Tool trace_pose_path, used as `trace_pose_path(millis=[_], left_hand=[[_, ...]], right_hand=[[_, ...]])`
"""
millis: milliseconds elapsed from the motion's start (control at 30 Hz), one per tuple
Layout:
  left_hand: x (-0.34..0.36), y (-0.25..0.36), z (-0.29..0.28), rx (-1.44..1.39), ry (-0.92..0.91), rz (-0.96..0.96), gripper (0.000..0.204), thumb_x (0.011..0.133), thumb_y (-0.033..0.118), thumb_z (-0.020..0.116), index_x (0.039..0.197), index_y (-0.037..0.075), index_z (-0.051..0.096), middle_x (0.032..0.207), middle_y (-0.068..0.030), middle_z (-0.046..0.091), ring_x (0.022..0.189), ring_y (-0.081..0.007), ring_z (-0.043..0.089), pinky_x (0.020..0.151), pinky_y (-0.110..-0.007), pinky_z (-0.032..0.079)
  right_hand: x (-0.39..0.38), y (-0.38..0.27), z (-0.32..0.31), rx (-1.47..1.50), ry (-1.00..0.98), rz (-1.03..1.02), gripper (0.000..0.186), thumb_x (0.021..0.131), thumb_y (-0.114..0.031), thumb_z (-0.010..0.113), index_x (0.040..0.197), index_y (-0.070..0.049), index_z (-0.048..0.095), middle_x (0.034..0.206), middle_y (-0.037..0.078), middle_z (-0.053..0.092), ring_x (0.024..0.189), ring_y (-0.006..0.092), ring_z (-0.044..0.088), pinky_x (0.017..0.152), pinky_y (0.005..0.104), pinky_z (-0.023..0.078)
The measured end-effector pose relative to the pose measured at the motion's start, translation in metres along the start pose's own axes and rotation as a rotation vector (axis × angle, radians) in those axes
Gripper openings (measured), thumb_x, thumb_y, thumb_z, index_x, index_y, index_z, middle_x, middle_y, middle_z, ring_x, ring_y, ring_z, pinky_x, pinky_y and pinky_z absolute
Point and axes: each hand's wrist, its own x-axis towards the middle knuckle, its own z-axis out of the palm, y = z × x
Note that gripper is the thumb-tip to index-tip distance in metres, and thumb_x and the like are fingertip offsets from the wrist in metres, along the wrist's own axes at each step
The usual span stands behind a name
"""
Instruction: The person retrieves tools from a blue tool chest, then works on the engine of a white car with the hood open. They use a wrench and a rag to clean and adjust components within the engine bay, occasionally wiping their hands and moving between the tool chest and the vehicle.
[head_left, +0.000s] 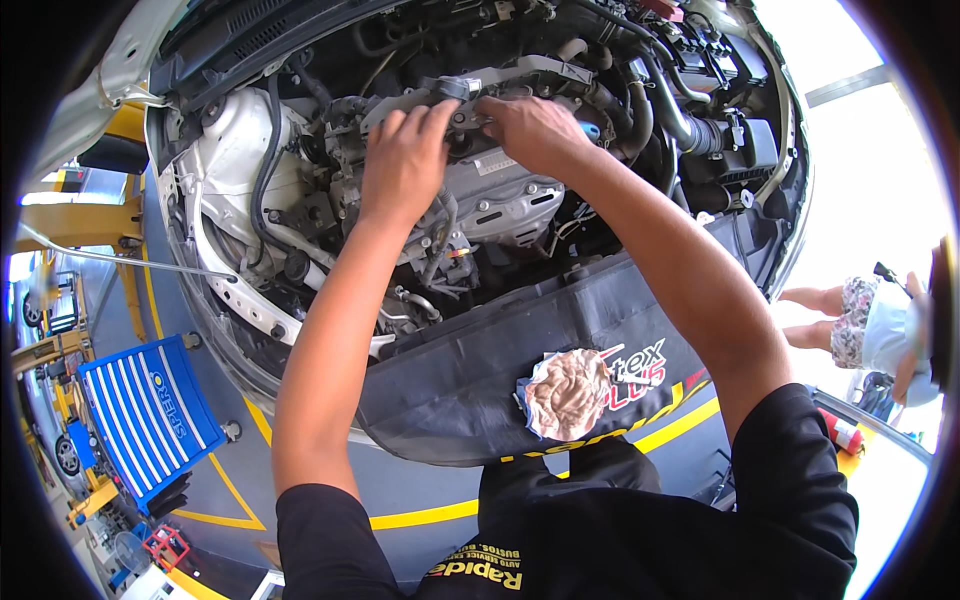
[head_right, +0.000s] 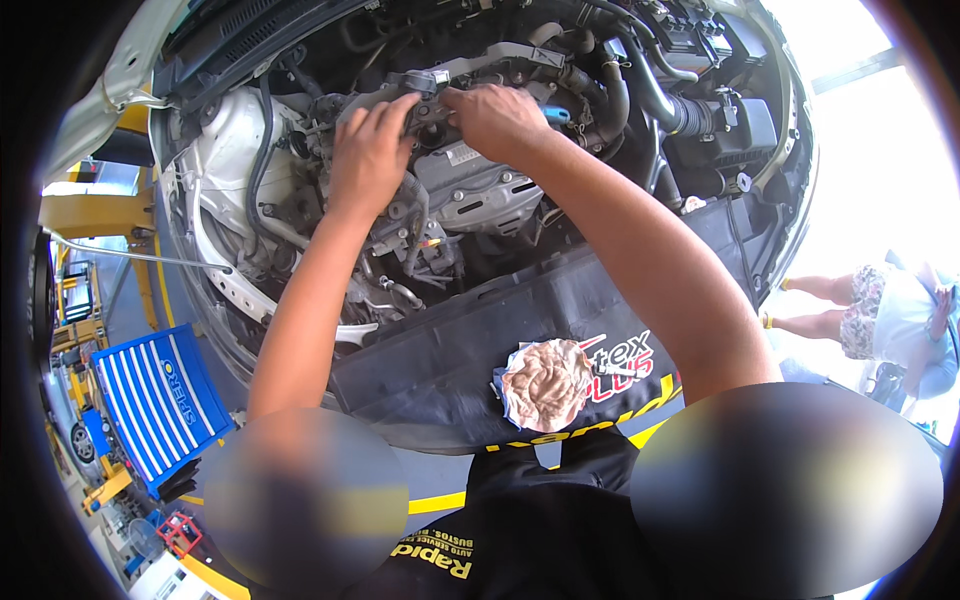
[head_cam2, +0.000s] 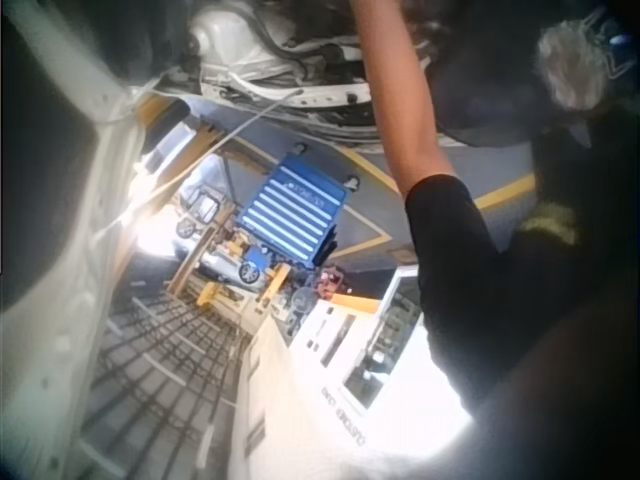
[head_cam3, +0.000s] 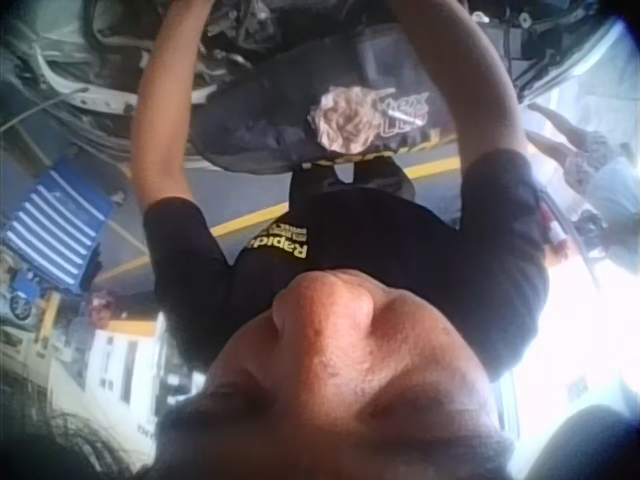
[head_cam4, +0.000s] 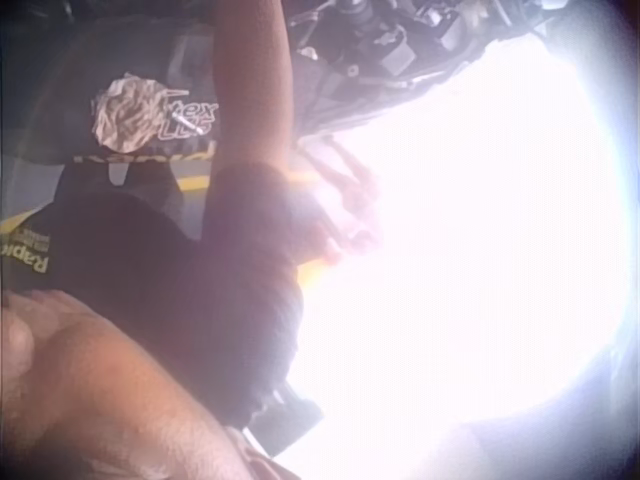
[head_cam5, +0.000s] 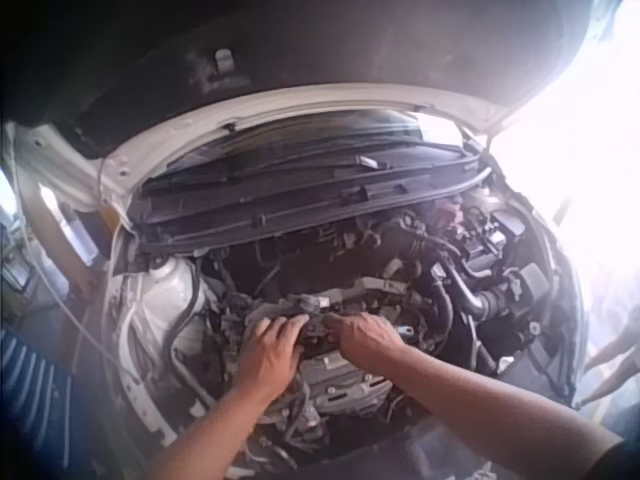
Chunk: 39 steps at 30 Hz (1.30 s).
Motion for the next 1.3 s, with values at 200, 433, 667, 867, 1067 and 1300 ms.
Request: trace_pose_path(millis=[200, 433, 667, 867, 1067, 1300], left_hand=[[-0.018, -0.001, -0.031, -0.379, 0.029, -0.233, 0.037, 0.090, 0.010, 0.078, 0.126, 0.006, 0.071, 0.117, -0.0120, 0.074, 0.110, -0.0308, 0.071, 0.097, -0.040, 0.055], [-0.002, 0.079, -0.070, -0.706, 0.194, -0.100, 0.046, 0.095, 0.030, 0.077, 0.133, 0.007, 0.065, 0.131, -0.0181, 0.068, 0.131, -0.0375, 0.060, 0.113, -0.048, 0.045], [-0.105, 0.187, -0.192, -0.709, -0.018, -0.198, 0.032, 0.104, 0.038, 0.064, 0.121, 0.011, 0.063, 0.097, -0.0152, 0.072, 0.090, -0.0389, 0.072, 0.078, -0.053, 0.054], [-0.284, 0.271, -0.301, -0.624, -0.346, -0.443, 0.037, 0.109, 0.046, 0.054, 0.115, 0.012, 0.067, 0.085, -0.0158, 0.070, 0.082, -0.0400, 0.070, 0.070, -0.051, 0.054], [-0.415, 0.314, -0.424, -0.661, -0.596, -0.679, 0.038, 0.109, 0.049, 0.052, 0.110, 0.013, 0.065, 0.083, -0.0155, 0.068, 0.079, -0.0411, 0.068, 0.070, -0.053, 0.053], [-0.584, 0.273, -0.533, -0.387, -0.539, -0.804, 0.035, 0.108, 0.046, 0.055, 0.105, 0.012, 0.061, 0.088, -0.0157, 0.070, 0.084, -0.0411, 0.069, 0.073, -0.054, 0.053]], right_hand=[[-0.023, -0.014, -0.038, 0.197, 0.125, 0.167, 0.037, 0.103, -0.033, 0.064, 0.136, -0.020, 0.070, 0.108, 0.022, 0.077, 0.103, 0.0424, 0.073, 0.091, 0.0521, 0.057], [-0.112, 0.021, -0.185, 0.302, 0.333, 0.042, 0.056, 0.108, -0.030, 0.063, 0.154, 0.000, 0.053, 0.135, 0.013, 0.069, 0.111, 0.0177, 0.067, 0.097, 0.0318, 0.051], [-0.232, 0.019, -0.231, 0.808, 0.080, -0.003, 0.060, 0.106, -0.048, 0.057, 0.143, -0.001, 0.055, 0.091, 0.004, 0.059, 0.064, 0.0082, 0.051, 0.054, 0.0238, 0.040], [-0.337, -0.101, -0.176, 1.084, -0.761, 0.186, 0.062, 0.087, -0.038, 0.083, 0.130, -0.004, 0.055, 0.071, 0.006, 0.060, 0.058, 0.0123, 0.058, 0.041, 0.0254, 0.041], [-0.373, -0.242, -0.140, 1.408, -1.564, -0.088, 0.035, 0.102, -0.010, 0.068, 0.129, 0.005, 0.053, 0.092, 0.018, 0.073, 0.070, 0.0205, 0.070, 0.061, 0.0302, 0.054], [-0.392, -0.511, -0.048, 0.534, -1.893, -0.466, 0.048, 0.114, -0.030, 0.052, 0.153, -0.004, 0.043, 0.082, 0.002, 0.060, 0.063, 0.0087, 0.051, 0.057, 0.0253, 0.042]])
